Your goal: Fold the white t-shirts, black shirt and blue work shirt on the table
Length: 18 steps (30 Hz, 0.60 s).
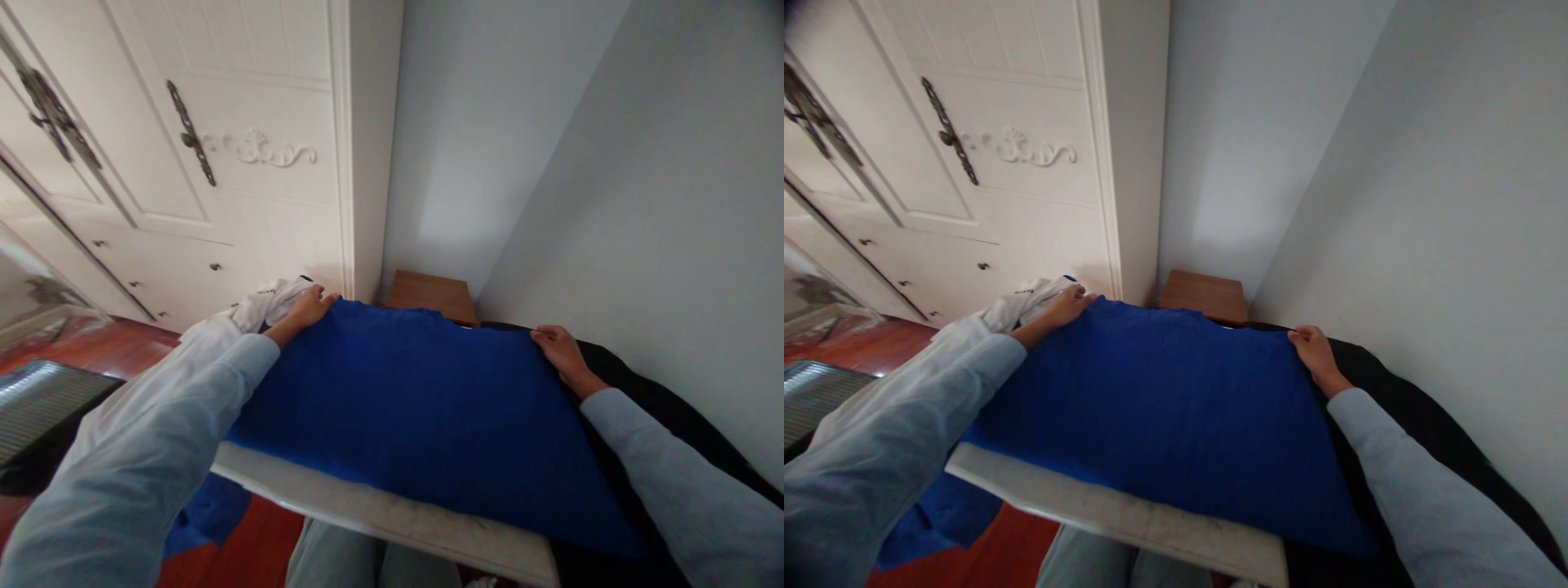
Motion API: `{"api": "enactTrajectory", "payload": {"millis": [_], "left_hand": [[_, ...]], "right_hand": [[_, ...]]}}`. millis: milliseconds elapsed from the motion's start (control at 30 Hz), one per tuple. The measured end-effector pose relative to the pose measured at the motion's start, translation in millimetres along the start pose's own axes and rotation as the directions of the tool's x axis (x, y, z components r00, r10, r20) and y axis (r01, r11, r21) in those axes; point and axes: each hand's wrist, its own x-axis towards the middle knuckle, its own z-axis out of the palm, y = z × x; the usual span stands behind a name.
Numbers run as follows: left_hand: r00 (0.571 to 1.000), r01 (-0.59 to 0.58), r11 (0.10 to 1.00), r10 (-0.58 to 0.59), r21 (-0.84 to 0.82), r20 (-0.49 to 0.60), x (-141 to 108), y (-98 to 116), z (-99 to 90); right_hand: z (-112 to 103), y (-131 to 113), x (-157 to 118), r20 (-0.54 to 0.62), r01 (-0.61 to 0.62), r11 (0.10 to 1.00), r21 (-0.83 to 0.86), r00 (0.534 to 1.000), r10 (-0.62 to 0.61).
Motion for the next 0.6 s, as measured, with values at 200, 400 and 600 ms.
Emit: {"api": "enactTrajectory", "payload": {"millis": [200,400,600], "left_hand": [[0.913,-0.409,0.897,0.403,0.170,0.068,-74.8,12.3,-5.3],[0.754,-0.646,0.736,0.577,0.202,0.314,-109.6,88.3,56.4],[0.852,-0.506,0.819,0.428,0.269,0.300,-91.5,108.7,96.9]], "right_hand": [[-13.9,-27.7,-69.0,0.121,0.394,0.895,-0.207,0.919,-0.376],[79.4,-102.5,-135.5,0.520,0.787,0.592,-0.173,0.583,-0.624],[160.0,-126.4,-117.3,0.686,0.767,0.578,-0.278,0.580,-0.440]]}}
